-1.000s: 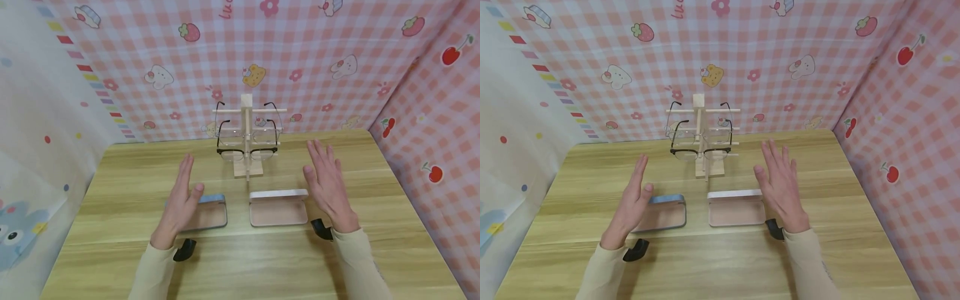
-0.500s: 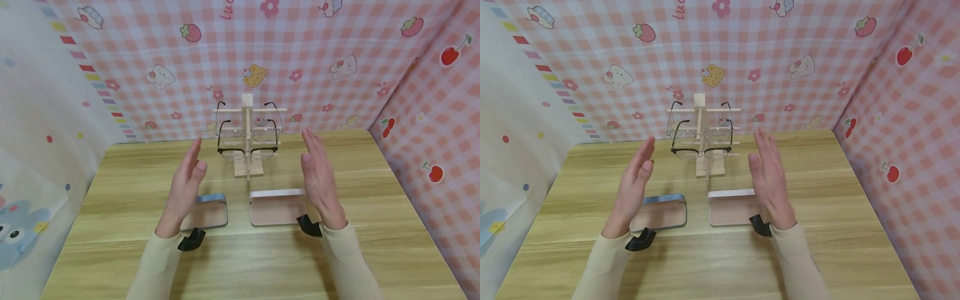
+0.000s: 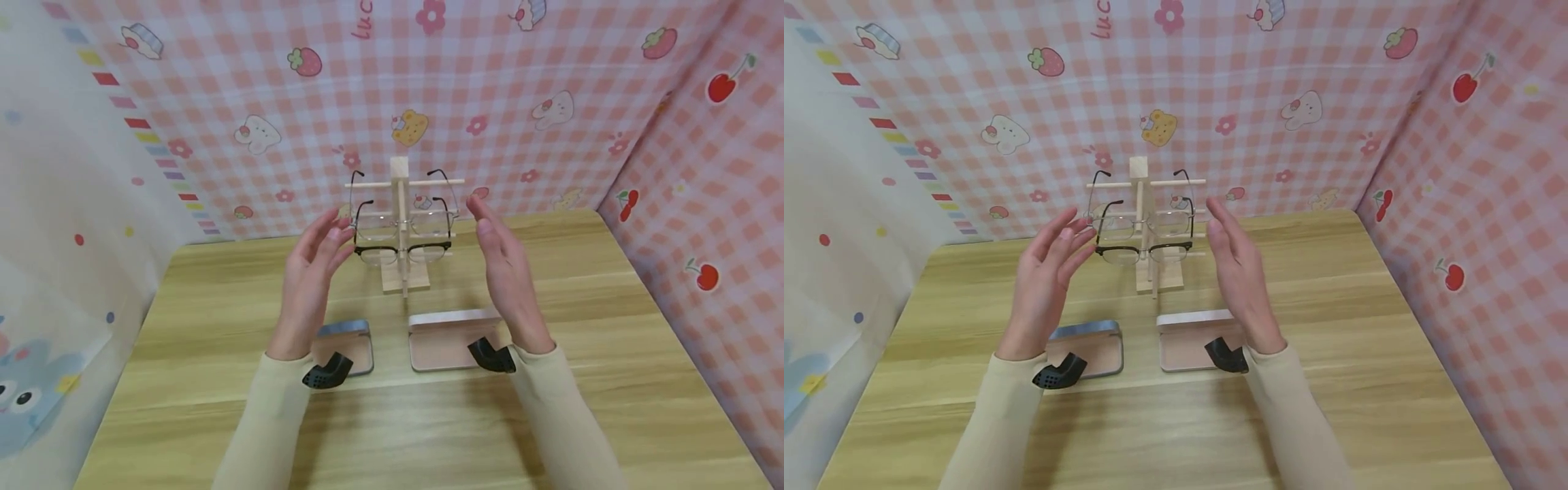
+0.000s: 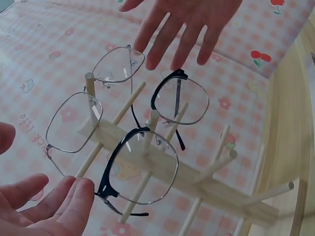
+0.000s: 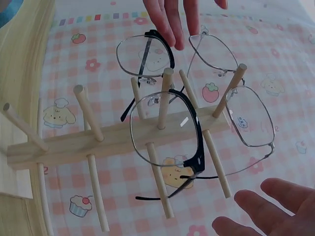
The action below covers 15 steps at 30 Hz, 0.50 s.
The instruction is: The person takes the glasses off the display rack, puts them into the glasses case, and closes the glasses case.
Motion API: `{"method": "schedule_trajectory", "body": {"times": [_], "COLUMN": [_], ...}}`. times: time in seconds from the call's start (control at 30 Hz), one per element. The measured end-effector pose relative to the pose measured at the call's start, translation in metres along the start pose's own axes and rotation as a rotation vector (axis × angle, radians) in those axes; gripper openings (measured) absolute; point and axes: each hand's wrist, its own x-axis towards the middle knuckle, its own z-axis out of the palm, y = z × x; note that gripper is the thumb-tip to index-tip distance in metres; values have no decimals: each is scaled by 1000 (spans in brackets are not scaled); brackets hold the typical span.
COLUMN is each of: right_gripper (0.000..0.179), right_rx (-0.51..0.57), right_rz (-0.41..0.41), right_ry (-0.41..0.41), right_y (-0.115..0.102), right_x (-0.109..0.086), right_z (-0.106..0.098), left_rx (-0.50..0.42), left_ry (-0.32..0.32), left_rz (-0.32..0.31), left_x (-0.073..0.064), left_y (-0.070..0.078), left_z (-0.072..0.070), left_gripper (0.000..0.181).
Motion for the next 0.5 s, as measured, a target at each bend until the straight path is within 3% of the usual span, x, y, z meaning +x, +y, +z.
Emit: {"method": "schedule_trajectory", "body": {"times": [0.33, 0.5], "right_gripper": [51, 46], "right_rx": [141, 127], "right_rz": [15, 29], "right_ry": [13, 16], "right_y": [-3, -5], "right_x": [12, 18], "right_z": [8, 14], "left_rx": [-104, -133], "left_ry": [40, 73], "left_rz": [-65, -77], "left_x": [18, 22], "left_y": [3, 1], "left_z": [12, 12], "left_gripper": [43, 40]}}
